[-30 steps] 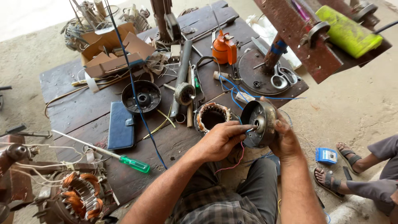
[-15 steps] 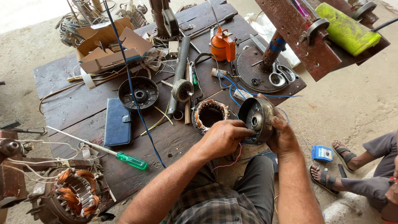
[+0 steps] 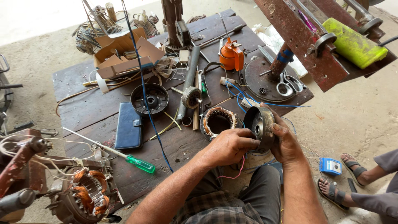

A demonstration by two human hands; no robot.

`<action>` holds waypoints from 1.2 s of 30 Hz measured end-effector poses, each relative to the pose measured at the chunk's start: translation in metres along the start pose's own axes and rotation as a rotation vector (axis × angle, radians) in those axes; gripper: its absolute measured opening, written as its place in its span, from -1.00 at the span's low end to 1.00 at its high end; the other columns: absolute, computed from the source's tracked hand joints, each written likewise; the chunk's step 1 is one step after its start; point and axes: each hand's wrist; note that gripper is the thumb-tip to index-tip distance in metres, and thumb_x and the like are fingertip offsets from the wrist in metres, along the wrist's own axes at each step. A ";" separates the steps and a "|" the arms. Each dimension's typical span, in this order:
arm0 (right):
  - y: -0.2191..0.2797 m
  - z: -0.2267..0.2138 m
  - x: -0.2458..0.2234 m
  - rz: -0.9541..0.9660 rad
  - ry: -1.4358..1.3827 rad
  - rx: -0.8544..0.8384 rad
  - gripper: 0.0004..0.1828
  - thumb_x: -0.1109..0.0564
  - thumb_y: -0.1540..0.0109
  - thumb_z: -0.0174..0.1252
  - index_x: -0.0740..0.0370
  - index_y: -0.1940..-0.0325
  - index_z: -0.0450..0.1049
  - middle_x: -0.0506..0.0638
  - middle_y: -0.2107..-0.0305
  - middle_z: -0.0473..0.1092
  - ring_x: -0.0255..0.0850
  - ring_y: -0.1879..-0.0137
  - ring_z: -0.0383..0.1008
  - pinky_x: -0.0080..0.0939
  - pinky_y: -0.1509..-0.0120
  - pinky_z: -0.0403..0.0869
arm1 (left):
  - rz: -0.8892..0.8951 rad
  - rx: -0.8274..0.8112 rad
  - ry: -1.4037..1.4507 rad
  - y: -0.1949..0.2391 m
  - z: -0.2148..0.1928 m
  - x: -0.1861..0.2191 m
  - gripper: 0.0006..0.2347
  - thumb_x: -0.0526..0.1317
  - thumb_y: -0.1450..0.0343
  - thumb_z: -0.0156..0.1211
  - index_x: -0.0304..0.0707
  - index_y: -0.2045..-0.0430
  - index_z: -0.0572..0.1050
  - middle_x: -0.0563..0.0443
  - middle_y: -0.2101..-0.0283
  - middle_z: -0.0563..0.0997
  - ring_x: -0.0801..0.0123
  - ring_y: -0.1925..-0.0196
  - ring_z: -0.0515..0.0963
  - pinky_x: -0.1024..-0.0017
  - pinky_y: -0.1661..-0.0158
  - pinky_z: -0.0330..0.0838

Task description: The person disassembles a motor, removes the rotor, and uses a test light to check the stator windings. They then reassemble the motor and place the rotor back into the stator.

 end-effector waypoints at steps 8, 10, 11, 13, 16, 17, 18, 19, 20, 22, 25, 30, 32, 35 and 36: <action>0.000 0.005 -0.001 0.013 0.041 0.017 -0.01 -0.10 -0.07 0.31 0.22 -0.54 0.19 0.06 -0.17 0.40 -0.17 -0.24 0.43 -0.13 -0.31 0.42 | 0.001 0.005 0.134 0.007 -0.009 -0.004 -0.78 -0.37 -0.41 0.24 -0.12 0.08 0.60 -0.05 0.14 0.60 0.09 0.09 0.66 0.28 0.13 0.57; 0.000 0.004 -0.001 0.011 0.045 0.021 -0.02 -0.10 -0.07 0.30 0.22 -0.54 0.19 0.08 -0.17 0.40 -0.16 -0.24 0.44 -0.12 -0.30 0.43 | -0.009 0.006 0.069 0.006 -0.008 -0.002 -0.80 -0.35 -0.40 0.29 -0.12 0.12 0.61 -0.04 0.17 0.60 0.08 0.11 0.65 0.26 0.16 0.55; 0.000 0.004 -0.001 0.007 0.043 0.018 -0.02 -0.10 -0.08 0.30 0.22 -0.54 0.19 0.08 -0.17 0.40 -0.16 -0.24 0.44 -0.12 -0.31 0.43 | -0.013 0.006 0.037 0.006 -0.008 -0.001 -0.80 -0.34 -0.39 0.31 -0.12 0.14 0.62 -0.04 0.19 0.60 0.08 0.13 0.65 0.25 0.17 0.54; 0.001 0.004 0.000 0.011 0.028 0.011 -0.02 -0.09 -0.08 0.30 0.22 -0.55 0.18 0.08 -0.17 0.40 -0.16 -0.24 0.43 -0.12 -0.31 0.42 | 0.006 0.017 0.011 0.005 -0.008 0.002 -0.80 -0.33 -0.37 0.32 -0.11 0.15 0.61 -0.03 0.20 0.59 0.08 0.12 0.64 0.23 0.16 0.53; 0.001 0.004 0.001 0.014 0.004 -0.004 -0.01 -0.09 -0.09 0.31 0.22 -0.56 0.16 0.08 -0.18 0.39 -0.16 -0.24 0.43 -0.12 -0.31 0.42 | 0.035 0.019 -0.064 0.003 -0.011 0.007 -0.80 -0.32 -0.34 0.32 -0.11 0.18 0.62 -0.04 0.21 0.57 0.07 0.11 0.62 0.21 0.15 0.52; 0.000 0.003 0.001 0.007 0.003 -0.010 0.00 -0.10 -0.09 0.31 0.23 -0.56 0.16 0.08 -0.18 0.39 -0.16 -0.24 0.44 -0.13 -0.31 0.42 | 0.043 0.016 -0.094 0.002 -0.012 0.007 -0.80 -0.32 -0.33 0.32 -0.11 0.19 0.62 -0.04 0.22 0.56 0.07 0.11 0.61 0.20 0.15 0.52; 0.001 0.002 0.002 0.006 0.001 -0.011 0.00 -0.10 -0.09 0.31 0.23 -0.56 0.15 0.07 -0.19 0.39 -0.16 -0.25 0.44 -0.14 -0.31 0.43 | 0.035 0.020 -0.109 0.003 -0.012 0.009 -0.79 -0.32 -0.32 0.32 -0.10 0.19 0.62 -0.04 0.22 0.56 0.06 0.11 0.61 0.20 0.15 0.52; 0.001 0.001 0.002 -0.001 0.003 -0.024 0.01 -0.10 -0.09 0.31 0.23 -0.57 0.14 0.07 -0.19 0.39 -0.16 -0.25 0.43 -0.14 -0.32 0.43 | 0.027 0.023 -0.125 0.003 -0.012 0.008 -0.78 -0.31 -0.31 0.32 -0.10 0.18 0.62 -0.04 0.22 0.56 0.06 0.11 0.61 0.20 0.15 0.52; 0.001 0.000 0.003 -0.008 0.006 -0.034 0.02 -0.10 -0.10 0.32 0.23 -0.58 0.14 0.08 -0.20 0.38 -0.16 -0.25 0.43 -0.14 -0.33 0.42 | 0.020 0.026 -0.137 0.003 -0.011 0.008 -0.78 -0.31 -0.31 0.32 -0.09 0.18 0.63 -0.04 0.22 0.56 0.06 0.11 0.60 0.20 0.15 0.51; 0.001 -0.002 0.004 -0.020 -0.004 -0.055 0.04 -0.11 -0.10 0.34 0.24 -0.59 0.13 0.08 -0.21 0.37 -0.16 -0.25 0.42 -0.14 -0.33 0.43 | 0.004 -0.006 -0.099 0.003 -0.009 0.005 -0.77 -0.33 -0.32 0.30 -0.11 0.15 0.61 -0.05 0.21 0.56 0.05 0.11 0.60 0.20 0.15 0.51; 0.002 -0.002 0.004 -0.027 -0.037 -0.074 0.07 -0.13 -0.09 0.36 0.25 -0.59 0.13 0.09 -0.22 0.38 -0.14 -0.25 0.44 -0.13 -0.31 0.44 | -0.002 -0.026 -0.019 0.005 -0.004 0.003 -0.74 -0.36 -0.34 0.27 -0.14 0.09 0.59 -0.05 0.18 0.56 0.06 0.09 0.60 0.20 0.12 0.51; -0.001 0.003 0.002 0.005 -0.032 -0.056 0.07 -0.14 -0.07 0.36 0.23 -0.57 0.14 0.08 -0.20 0.38 -0.16 -0.25 0.45 -0.14 -0.32 0.45 | 0.007 -0.009 -0.041 0.004 -0.004 -0.001 -0.72 -0.40 -0.31 0.24 -0.15 0.11 0.60 -0.05 0.19 0.55 0.05 0.11 0.60 0.20 0.13 0.53; -0.002 0.004 0.002 0.019 -0.023 -0.050 0.06 -0.14 -0.07 0.36 0.23 -0.58 0.14 0.09 -0.19 0.38 -0.16 -0.23 0.45 -0.13 -0.30 0.46 | -0.006 0.006 -0.069 0.002 -0.004 -0.003 -0.74 -0.40 -0.32 0.25 -0.13 0.13 0.61 -0.06 0.20 0.55 0.04 0.13 0.61 0.19 0.16 0.52; -0.004 0.005 0.000 0.016 -0.005 -0.048 0.06 -0.13 -0.07 0.35 0.23 -0.58 0.14 0.08 -0.19 0.39 -0.16 -0.23 0.45 -0.13 -0.30 0.45 | -0.029 -0.011 -0.068 0.002 -0.005 -0.002 -0.72 -0.40 -0.28 0.25 -0.13 0.14 0.62 -0.06 0.22 0.55 0.05 0.14 0.62 0.19 0.18 0.53; -0.003 0.006 0.000 0.012 0.000 -0.046 0.05 -0.13 -0.07 0.35 0.24 -0.58 0.14 0.08 -0.19 0.39 -0.17 -0.23 0.45 -0.14 -0.30 0.45 | -0.021 -0.006 -0.061 0.002 -0.005 -0.001 -0.72 -0.41 -0.29 0.25 -0.14 0.14 0.62 -0.06 0.22 0.56 0.04 0.14 0.61 0.19 0.18 0.52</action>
Point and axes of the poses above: each hand's wrist, its own y-axis away from the middle knuckle, its own z-axis out of the palm, x = y × z
